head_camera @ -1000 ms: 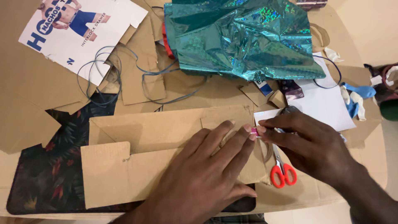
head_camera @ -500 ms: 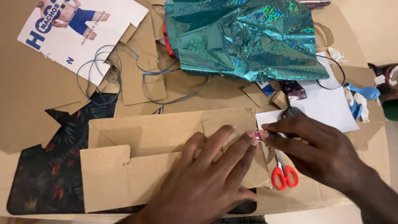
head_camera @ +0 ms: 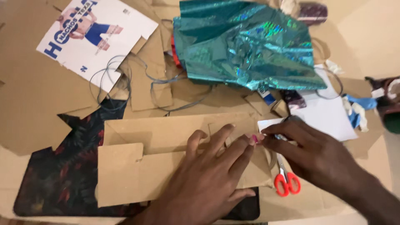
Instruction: The person assembles a flat cardboard piece into a box by folding the flaps and securing them with a stapler. They then apply clear packing tape across the seams and edges, using scissors to cut the tape as needed.
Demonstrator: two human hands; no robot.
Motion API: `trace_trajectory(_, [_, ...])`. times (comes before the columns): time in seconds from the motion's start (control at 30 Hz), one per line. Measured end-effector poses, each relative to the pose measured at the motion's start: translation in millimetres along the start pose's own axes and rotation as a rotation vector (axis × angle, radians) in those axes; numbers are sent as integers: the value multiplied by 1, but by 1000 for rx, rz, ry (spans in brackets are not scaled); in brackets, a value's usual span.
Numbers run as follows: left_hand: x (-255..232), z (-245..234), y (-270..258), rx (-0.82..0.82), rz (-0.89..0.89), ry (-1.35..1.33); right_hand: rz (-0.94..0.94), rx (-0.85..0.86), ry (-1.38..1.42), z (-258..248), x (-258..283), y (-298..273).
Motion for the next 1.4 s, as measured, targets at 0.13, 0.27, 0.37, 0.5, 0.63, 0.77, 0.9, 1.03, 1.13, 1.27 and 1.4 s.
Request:
trace_trajectory(0.13, [-2,-4,1,-62,22,6,109,-117,216,8,-13,-10])
trace_trajectory(0.27, [-3,-10,-2,-131,56,-13,180,-202,348,15,-20,-20])
trace_trajectory(0.37, [-1,-13,1,-151,70,-27,291,-249,315,15,-27,-29])
trace_trajectory(0.5, [4,-17,1,-139,11,-127,377,-364,392,13,-38,-42])
trace_trajectory(0.63, [6,-16,1,-118,-21,-92,405,-377,422,13,-38,-55])
trace_trajectory(0.77, [6,-15,-5,-86,-23,-24,445,-295,363,15,-32,-64])
trace_trajectory(0.9, [6,-17,-10,-95,19,1,364,-243,363,11,-23,-64])
trace_trajectory(1.03, [3,-15,-8,-57,57,-48,249,-194,385,12,-8,-59])
trace_trajectory(1.13, [-2,-13,-3,-39,98,-60,190,-171,315,12,-3,-55])
trace_trajectory(1.27, [-5,-14,-1,-35,99,-119,156,-162,224,8,-1,-47])
trace_trajectory(1.4, [-4,-16,-3,-49,92,-192,138,-131,155,3,4,-38])
Point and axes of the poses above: each hand's wrist, its own y-axis towards the middle knuckle, its own z-axis out of the palm, x = y × z, the point moved 6 cm from there along y, towards the middle knuckle, and after that the axes turned 2 degrees about -z, right-handed, at the moved point
